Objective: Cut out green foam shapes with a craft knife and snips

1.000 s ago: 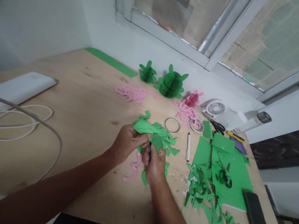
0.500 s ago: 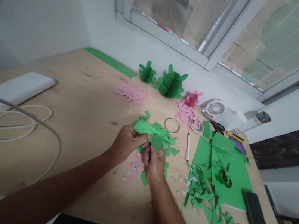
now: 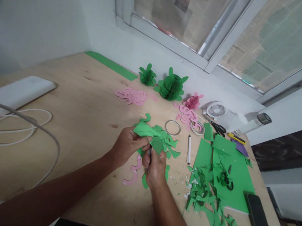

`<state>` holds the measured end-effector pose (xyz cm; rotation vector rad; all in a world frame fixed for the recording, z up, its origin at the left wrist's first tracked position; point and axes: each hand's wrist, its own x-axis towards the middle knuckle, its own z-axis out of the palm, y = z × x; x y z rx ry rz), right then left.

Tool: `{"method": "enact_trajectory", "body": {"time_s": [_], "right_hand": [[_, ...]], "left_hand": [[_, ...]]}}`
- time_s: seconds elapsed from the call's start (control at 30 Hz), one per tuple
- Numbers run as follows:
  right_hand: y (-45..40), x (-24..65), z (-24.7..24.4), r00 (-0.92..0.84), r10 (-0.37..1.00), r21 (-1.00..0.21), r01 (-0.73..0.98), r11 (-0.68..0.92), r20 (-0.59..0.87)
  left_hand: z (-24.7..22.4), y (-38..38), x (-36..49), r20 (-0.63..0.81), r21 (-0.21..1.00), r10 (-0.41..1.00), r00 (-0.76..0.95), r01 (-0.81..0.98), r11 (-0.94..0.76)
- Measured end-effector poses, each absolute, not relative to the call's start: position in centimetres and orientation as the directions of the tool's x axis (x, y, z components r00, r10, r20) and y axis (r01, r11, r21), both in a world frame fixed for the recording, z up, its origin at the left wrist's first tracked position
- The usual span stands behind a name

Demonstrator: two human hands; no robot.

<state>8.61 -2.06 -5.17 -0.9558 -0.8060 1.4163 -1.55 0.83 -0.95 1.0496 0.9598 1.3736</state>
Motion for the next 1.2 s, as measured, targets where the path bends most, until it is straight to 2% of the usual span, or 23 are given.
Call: {"method": "enact_trajectory", "body": {"time_s": [0.83,1.2], "right_hand": [[-2.02,8.63,-4.96,0.066,0.995,-0.942,-0.332,-0.048,-0.074],[-2.03,8.54,-5.3,0.09,0.995,-0.957,-0.29,-0.01,-0.037]], "left_hand": [[-0.38,0.8,-2.09,-0.013,0.906,0.986,0.169,-0.416,0.083],[-0.7,0.88,-2.04,0.017,0.903,0.986,0.164,-0.426,0.055]]}}
